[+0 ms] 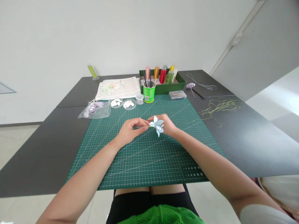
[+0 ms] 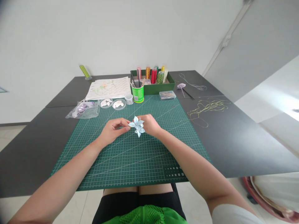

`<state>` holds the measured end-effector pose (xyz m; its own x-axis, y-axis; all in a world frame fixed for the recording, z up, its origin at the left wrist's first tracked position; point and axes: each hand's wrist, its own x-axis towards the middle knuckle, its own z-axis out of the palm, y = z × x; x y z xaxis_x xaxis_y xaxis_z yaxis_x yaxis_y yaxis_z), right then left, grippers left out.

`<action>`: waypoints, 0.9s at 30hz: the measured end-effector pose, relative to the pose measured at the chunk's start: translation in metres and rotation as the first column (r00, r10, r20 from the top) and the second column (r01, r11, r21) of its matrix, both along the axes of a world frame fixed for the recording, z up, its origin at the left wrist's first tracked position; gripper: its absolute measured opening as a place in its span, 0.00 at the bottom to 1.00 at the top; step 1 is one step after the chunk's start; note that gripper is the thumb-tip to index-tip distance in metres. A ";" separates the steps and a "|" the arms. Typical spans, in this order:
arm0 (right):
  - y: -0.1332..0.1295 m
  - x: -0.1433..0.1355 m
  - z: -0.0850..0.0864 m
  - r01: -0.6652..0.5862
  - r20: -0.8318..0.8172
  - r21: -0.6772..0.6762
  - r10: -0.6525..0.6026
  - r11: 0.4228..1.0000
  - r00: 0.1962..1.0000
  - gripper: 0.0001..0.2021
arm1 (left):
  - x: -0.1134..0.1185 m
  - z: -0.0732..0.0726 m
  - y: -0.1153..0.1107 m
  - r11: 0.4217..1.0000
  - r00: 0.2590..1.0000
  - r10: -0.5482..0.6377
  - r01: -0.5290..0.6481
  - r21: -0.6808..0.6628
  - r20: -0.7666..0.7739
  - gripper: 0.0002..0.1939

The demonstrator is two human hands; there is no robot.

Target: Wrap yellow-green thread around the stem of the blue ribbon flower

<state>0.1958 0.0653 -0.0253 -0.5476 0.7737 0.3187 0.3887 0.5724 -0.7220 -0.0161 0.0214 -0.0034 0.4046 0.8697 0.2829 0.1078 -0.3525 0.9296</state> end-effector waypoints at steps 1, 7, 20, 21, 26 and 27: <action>-0.001 -0.001 -0.001 -0.008 0.005 0.008 0.008 1.000 1.000 0.08 | 0.001 -0.001 0.000 1.000 1.000 -0.003 0.003 -0.019 0.012 0.07; -0.002 -0.003 -0.008 -0.019 0.024 -0.025 0.020 0.999 1.000 0.14 | 0.003 -0.001 -0.003 0.999 0.998 0.037 -0.035 -0.039 0.054 0.08; -0.003 -0.012 -0.014 0.052 -0.015 -0.005 -0.052 0.999 0.999 0.10 | 0.001 0.002 0.001 0.979 0.971 0.191 -0.178 -0.095 0.142 0.07; -0.004 -0.013 -0.011 -0.007 -0.069 -0.001 0.007 1.000 0.998 0.09 | 0.001 0.002 0.001 0.976 0.967 0.208 -0.194 -0.101 0.144 0.07; -0.020 -0.024 0.000 -0.286 -0.240 -0.239 0.229 0.928 0.943 0.18 | 0.004 0.001 -0.001 0.962 0.954 0.249 -0.224 -0.155 0.167 0.06; -0.024 -0.027 0.000 -0.298 -0.283 -0.266 0.221 0.917 0.933 0.17 | 0.004 0.000 -0.001 0.958 0.950 0.255 -0.223 -0.178 0.181 0.06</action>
<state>0.1688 0.0413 -0.0252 -0.6778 0.6941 0.2426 0.0475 0.3706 -0.9276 -0.0116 0.0201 -0.0031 0.1287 0.9729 0.1921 -0.0220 -0.1909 0.9814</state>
